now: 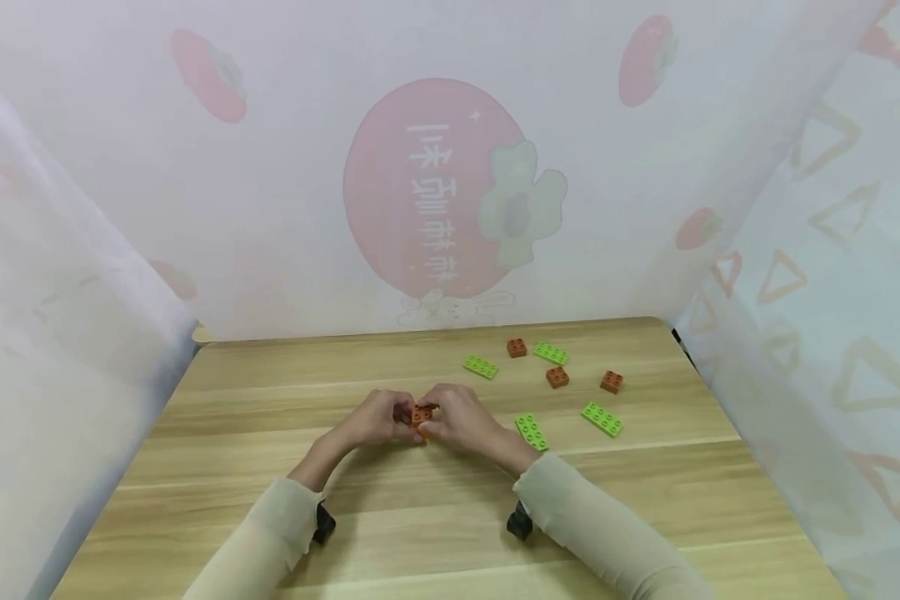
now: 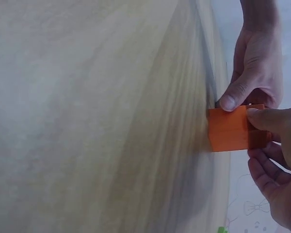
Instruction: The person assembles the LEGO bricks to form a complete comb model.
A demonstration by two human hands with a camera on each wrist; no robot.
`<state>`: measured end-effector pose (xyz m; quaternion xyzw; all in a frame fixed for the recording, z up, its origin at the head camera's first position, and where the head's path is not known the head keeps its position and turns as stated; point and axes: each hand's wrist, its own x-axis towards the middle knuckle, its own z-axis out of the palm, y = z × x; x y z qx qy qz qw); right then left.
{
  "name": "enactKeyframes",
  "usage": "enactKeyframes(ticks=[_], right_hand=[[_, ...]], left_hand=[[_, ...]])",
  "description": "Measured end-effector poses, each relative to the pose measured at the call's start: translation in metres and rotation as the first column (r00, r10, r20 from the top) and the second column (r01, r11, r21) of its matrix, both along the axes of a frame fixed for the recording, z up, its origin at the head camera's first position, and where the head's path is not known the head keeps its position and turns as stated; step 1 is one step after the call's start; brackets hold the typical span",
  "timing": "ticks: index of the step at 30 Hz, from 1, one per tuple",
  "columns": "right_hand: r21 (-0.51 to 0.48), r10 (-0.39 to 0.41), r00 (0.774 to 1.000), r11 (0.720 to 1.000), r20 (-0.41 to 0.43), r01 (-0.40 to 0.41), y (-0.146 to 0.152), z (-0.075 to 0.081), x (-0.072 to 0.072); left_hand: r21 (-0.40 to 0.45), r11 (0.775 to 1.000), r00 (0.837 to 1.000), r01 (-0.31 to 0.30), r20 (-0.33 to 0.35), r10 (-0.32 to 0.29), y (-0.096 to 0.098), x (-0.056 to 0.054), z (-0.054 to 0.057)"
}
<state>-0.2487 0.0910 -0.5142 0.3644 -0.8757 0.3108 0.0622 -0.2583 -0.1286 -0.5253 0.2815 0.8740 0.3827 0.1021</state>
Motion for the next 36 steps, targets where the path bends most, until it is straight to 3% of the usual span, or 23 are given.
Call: enactKeyframes(ticks=[8, 13, 20, 36], right_hand=[[-0.046, 0.018, 1.000, 0.999, -0.019, -0.019, 0.002, -0.007, 0.000], [-0.072, 0.027, 0.999, 0.997, -0.040, -0.030, 0.008, -0.004, 0.001], [-0.061, -0.020, 0.999, 0.998, -0.046, 0.017, 0.022, 0.002, -0.002], [0.001, -0.052, 0.993, 0.999, -0.106, 0.053, 0.057, 0.009, -0.026]], left_hand=[[-0.021, 1.000, 0.999, 0.003, -0.037, -0.004, 0.000, -0.001, 0.001], [-0.027, 1.000, 1.000, 0.000, -0.030, 0.000, 0.000, -0.002, 0.001], [-0.061, 0.998, 1.000, -0.005, -0.012, 0.004, -0.001, 0.001, 0.002], [0.041, 0.998, 0.999, -0.051, 0.019, 0.050, 0.002, 0.008, 0.005]])
